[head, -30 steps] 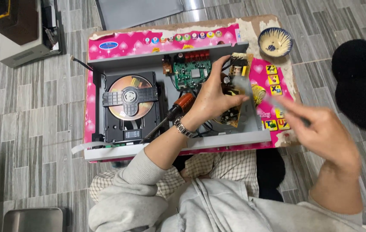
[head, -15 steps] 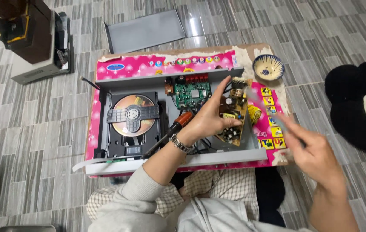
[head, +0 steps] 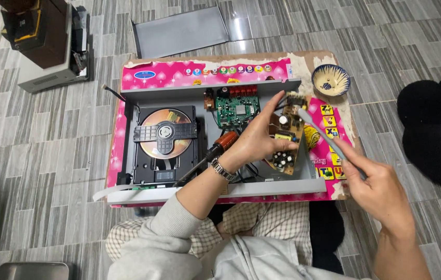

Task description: Cleaning a circuit board with a cotton swab and using a screwdriver to manipulate components inside an electronic device

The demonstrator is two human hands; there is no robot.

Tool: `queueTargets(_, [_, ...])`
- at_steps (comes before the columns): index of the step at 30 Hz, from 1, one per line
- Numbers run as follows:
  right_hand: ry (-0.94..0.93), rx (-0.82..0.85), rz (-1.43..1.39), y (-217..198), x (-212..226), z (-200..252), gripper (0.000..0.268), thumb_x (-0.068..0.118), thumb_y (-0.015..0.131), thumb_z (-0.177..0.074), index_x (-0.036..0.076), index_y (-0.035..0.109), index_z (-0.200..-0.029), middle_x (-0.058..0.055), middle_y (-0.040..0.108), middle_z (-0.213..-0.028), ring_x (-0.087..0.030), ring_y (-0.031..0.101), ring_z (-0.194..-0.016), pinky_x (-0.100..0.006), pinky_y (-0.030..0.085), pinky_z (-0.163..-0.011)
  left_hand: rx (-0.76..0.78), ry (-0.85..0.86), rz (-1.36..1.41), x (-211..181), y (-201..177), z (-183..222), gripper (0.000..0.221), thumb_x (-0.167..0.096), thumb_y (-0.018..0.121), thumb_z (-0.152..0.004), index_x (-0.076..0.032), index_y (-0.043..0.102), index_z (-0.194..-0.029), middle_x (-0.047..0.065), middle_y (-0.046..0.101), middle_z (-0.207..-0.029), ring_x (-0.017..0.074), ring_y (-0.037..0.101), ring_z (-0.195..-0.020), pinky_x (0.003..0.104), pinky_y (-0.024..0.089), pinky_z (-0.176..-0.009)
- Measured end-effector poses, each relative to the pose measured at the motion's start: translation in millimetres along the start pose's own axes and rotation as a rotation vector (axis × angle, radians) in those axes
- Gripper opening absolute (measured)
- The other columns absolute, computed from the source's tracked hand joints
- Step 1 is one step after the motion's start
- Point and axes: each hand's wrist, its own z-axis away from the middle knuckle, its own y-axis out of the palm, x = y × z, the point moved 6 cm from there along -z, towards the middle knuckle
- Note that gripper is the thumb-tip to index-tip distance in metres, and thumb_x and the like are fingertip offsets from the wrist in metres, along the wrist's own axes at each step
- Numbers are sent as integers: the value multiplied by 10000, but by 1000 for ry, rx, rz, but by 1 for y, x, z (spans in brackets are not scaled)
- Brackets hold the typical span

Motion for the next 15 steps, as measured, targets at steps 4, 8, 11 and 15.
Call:
queueTargets(4, [131, 149, -9, 11, -36, 12, 534, 69, 631, -852, 243, 676, -1355, -96, 712, -606, -171, 437, -448, -315, 368, -432, -55, 18, 1, 6, -5, -5, 1181, -143, 906, -588, -72, 214, -1542, 210, 474, -1493, 338, 602, -1230, 454, 530, -1035])
queueTargets(8, [10, 34, -207, 8, -33, 14, 484, -33, 610, -862, 76, 672, -1330, -123, 732, -726, -155, 525, -489, -279, 392, -427, 33, 65, -44, 11, 5, 1, 1165, -178, 913, -634, -121, 198, -1553, 193, 417, -1558, 353, 523, -1343, 480, 490, -1096])
queueTargets(11, [-46, -10, -121, 7, -9, 11, 456, -33, 599, -874, 71, 680, -1310, -114, 666, -627, -151, 466, -454, -296, 350, -412, 17, 35, 39, 5, 2, -2, 1131, -74, 910, -628, -156, 250, -1543, 154, 562, -1331, 261, 619, -1101, 390, 582, -902])
queueTargets(15, [60, 134, -185, 17, -38, 20, 468, -6, 582, -882, 138, 691, -1314, -66, 590, -501, -137, 377, -413, -280, 289, -386, 80, -14, 87, 8, 5, 2, 1099, -59, 877, -699, -205, 216, -1564, 136, 658, -1067, 231, 685, -942, 371, 648, -787])
